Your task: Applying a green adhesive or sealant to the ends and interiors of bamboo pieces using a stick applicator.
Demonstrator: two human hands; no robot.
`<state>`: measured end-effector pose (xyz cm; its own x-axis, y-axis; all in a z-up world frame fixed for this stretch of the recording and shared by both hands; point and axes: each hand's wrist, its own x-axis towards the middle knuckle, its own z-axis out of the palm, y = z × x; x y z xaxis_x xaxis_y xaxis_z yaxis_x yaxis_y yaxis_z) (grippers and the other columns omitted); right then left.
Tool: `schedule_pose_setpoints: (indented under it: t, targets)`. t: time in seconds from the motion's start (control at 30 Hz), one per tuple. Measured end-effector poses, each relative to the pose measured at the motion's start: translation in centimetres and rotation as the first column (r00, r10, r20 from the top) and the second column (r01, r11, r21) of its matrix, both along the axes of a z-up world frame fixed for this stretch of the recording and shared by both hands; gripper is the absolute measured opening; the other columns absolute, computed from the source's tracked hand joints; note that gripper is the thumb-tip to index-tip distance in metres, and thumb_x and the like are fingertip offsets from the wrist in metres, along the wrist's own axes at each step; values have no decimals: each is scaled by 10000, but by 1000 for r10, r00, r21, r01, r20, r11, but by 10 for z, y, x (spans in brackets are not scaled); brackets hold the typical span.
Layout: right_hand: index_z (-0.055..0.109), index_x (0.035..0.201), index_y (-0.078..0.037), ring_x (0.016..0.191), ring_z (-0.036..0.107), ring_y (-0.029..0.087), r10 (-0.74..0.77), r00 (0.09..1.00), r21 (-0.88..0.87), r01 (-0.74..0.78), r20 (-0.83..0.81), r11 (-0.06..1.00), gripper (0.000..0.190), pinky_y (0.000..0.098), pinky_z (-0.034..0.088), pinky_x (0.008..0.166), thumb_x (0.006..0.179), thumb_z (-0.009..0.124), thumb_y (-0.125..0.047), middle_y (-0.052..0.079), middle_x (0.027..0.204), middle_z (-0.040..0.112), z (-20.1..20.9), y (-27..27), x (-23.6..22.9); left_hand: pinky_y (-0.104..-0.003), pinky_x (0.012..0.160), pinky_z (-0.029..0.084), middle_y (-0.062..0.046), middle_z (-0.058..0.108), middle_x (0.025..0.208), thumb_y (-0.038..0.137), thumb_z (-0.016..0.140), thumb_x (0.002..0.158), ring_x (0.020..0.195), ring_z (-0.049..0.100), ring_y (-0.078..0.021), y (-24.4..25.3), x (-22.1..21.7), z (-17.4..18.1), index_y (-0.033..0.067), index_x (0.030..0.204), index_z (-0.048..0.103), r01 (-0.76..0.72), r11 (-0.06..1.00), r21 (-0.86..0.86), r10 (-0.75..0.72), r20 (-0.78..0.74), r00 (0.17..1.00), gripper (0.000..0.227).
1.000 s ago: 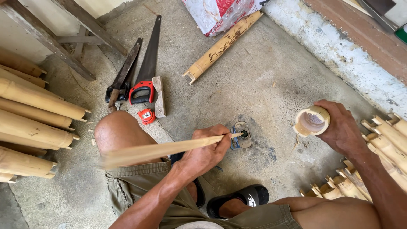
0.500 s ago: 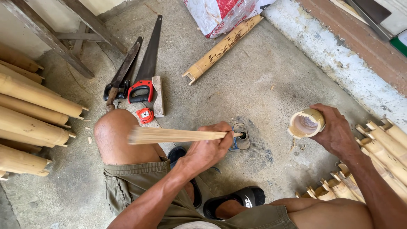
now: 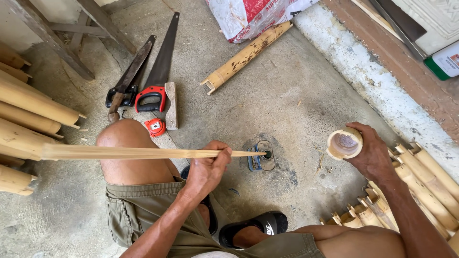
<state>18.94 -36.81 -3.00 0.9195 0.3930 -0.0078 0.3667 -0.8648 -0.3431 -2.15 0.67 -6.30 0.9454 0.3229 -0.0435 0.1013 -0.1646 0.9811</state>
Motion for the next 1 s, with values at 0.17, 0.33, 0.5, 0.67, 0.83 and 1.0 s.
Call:
schedule_pose_setpoints:
  t: [0.17,0.33,0.5,0.67,0.83,1.0]
  targets:
    - [524,1401,-132,1164,680,329,-23,1000,57,23,4,998,830,431,554,1032,678,907,-271,151,1306,662,2,-4,2,-293,424,457,-84,707,672,105,642,960,484,572,-119,18,-9,-11,-5,945,711,-218,875,-432,225,-37,974,131]
    - [536,1391,-127,1164,684,316,-32,999,56,31,16,998,798,426,558,1030,699,906,-272,147,1296,677,5,-2,4,-331,446,538,-128,703,697,52,642,921,473,603,-168,37,-26,20,-25,922,688,-298,690,-660,368,-34,929,90]
    - [534,1385,-128,1132,699,310,-4,1000,54,3,16,999,844,422,571,1001,648,918,-274,135,1244,704,7,-3,5,-351,531,594,-148,720,779,88,661,984,574,658,-190,17,-21,67,-29,981,670,-45,751,-658,267,241,933,117]
    - [538,1395,-134,1114,716,306,-5,1000,69,3,23,998,789,419,587,974,707,899,-276,131,1223,718,15,0,-1,-248,563,556,-64,706,836,136,629,1056,656,654,-109,-70,34,51,14,1102,682,279,833,-477,-6,496,868,141]
    - [554,1362,-128,1117,702,311,-6,999,24,5,47,1000,779,427,588,941,679,909,-247,133,1245,714,7,-11,3,-261,576,556,-102,710,926,98,614,1075,712,662,-161,-106,63,63,54,1124,667,236,948,213,-315,725,612,84]
    - [564,1373,-137,1148,688,311,12,997,72,-18,74,997,780,435,579,955,675,907,-197,142,1288,694,10,-12,-5,-344,547,537,-62,610,745,12,681,885,681,628,-203,-99,49,118,54,952,631,255,837,483,-528,596,605,93]
